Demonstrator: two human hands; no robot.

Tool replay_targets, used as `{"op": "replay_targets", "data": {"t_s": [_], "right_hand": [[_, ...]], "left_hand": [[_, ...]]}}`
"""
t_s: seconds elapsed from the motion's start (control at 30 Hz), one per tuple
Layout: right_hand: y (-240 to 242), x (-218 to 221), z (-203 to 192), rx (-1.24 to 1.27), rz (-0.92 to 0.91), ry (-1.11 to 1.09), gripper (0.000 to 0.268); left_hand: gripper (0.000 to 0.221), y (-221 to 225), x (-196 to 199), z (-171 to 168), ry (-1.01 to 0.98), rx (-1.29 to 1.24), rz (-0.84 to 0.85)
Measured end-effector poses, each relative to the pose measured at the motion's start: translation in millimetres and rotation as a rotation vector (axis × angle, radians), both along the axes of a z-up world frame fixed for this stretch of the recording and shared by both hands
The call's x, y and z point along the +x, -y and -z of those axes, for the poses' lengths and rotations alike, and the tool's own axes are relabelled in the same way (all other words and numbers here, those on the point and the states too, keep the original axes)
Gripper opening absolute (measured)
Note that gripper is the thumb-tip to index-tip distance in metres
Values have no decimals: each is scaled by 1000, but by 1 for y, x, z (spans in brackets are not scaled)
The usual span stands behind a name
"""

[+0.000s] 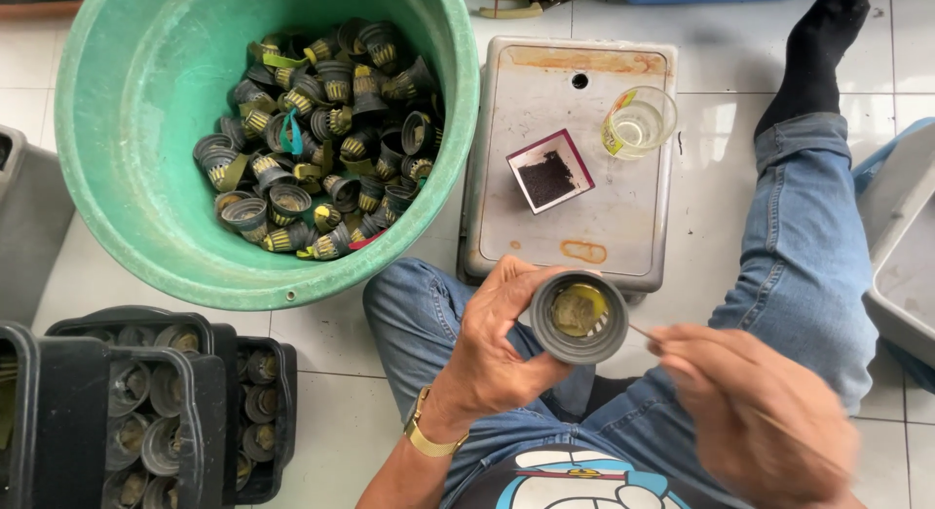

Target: Preparing seedling pots with sponge plugs and planting seeds using a stick.

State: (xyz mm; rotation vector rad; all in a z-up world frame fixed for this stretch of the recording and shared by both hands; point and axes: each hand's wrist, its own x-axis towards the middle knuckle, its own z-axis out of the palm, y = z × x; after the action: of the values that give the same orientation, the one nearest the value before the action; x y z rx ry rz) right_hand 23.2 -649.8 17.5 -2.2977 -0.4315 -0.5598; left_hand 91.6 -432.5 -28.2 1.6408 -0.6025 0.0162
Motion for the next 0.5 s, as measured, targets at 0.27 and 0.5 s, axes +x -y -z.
{"op": "replay_targets", "data": {"t_s": [0.27, 0.5], "right_hand": [[14, -13, -4, 169, 119, -95, 12], [4, -18, 4, 433, 263, -138, 12]], "left_hand": [[61, 3, -1, -6, 80, 60, -24], [61, -1, -5, 7, -78, 17, 3]]}}
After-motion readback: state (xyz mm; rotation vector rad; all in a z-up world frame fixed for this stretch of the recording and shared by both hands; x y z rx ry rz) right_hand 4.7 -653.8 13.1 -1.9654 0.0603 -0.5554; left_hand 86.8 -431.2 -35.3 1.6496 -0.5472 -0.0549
